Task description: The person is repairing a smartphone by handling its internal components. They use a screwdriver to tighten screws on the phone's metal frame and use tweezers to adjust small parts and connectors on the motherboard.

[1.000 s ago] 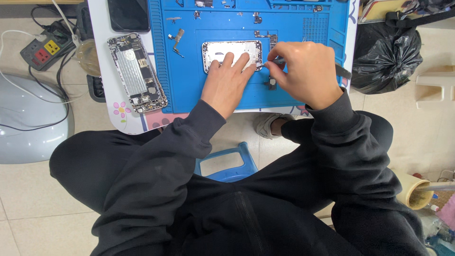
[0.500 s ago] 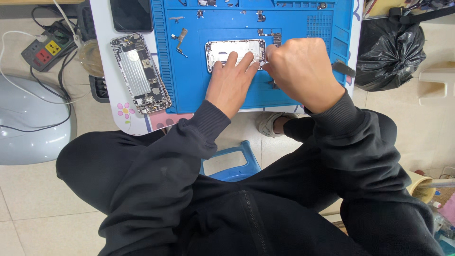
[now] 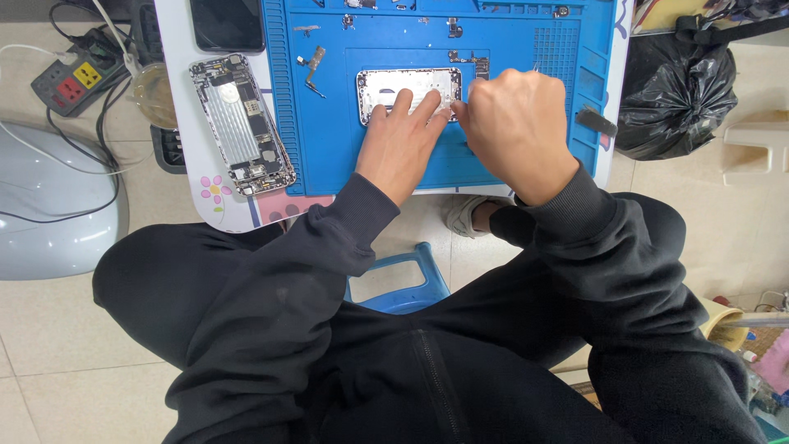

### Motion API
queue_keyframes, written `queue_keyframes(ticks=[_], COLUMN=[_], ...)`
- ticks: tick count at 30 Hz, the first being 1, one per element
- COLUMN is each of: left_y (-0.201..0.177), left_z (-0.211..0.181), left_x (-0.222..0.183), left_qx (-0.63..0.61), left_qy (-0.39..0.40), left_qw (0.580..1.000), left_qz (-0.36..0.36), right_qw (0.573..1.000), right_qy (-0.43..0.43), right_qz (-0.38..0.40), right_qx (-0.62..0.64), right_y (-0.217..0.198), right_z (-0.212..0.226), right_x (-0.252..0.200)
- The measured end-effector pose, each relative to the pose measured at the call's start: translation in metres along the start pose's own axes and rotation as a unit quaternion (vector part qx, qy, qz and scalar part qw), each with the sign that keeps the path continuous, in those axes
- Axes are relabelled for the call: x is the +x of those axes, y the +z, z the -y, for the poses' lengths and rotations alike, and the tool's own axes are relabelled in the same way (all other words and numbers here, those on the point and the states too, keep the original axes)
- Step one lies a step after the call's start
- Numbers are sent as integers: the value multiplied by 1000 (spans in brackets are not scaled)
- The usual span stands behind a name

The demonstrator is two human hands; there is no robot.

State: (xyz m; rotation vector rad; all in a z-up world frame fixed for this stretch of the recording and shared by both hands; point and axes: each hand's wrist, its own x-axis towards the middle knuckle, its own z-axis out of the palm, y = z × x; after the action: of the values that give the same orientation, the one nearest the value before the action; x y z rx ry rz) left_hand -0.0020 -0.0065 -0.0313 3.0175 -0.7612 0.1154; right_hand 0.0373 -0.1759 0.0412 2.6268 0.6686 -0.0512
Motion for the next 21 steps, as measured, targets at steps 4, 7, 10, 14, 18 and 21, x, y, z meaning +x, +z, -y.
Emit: queue_keyframes(ticks=[4,7,10,14,18,21], left_y=[-1,-2,-2,-1,-1,-2], left_z=[1,-1,1,-3,-4,-4], left_x=[1,0,2,0,-1,-1], left_qx=[2,10,5,14,19,18], left_qy=[2,2,-1,-2,-14,-14], left_qw=[1000,1000,1000,1000,1000,1000], left_qz=[-4,-11,-25,-6,-19,-16], right_qw=[999,994,994,997,996,993], right_qy=[-33,-89,-100,-64,-43,-37], right_qz=[-38,-33,-25,-1,11,-22], right_qx=[-2,49,41,46,72,113], right_y=[0,0,3,8,10,11], right_z=[-2,-6,-7,-10,-3,-5], right_x=[-2,-4,1,2,-1,-4])
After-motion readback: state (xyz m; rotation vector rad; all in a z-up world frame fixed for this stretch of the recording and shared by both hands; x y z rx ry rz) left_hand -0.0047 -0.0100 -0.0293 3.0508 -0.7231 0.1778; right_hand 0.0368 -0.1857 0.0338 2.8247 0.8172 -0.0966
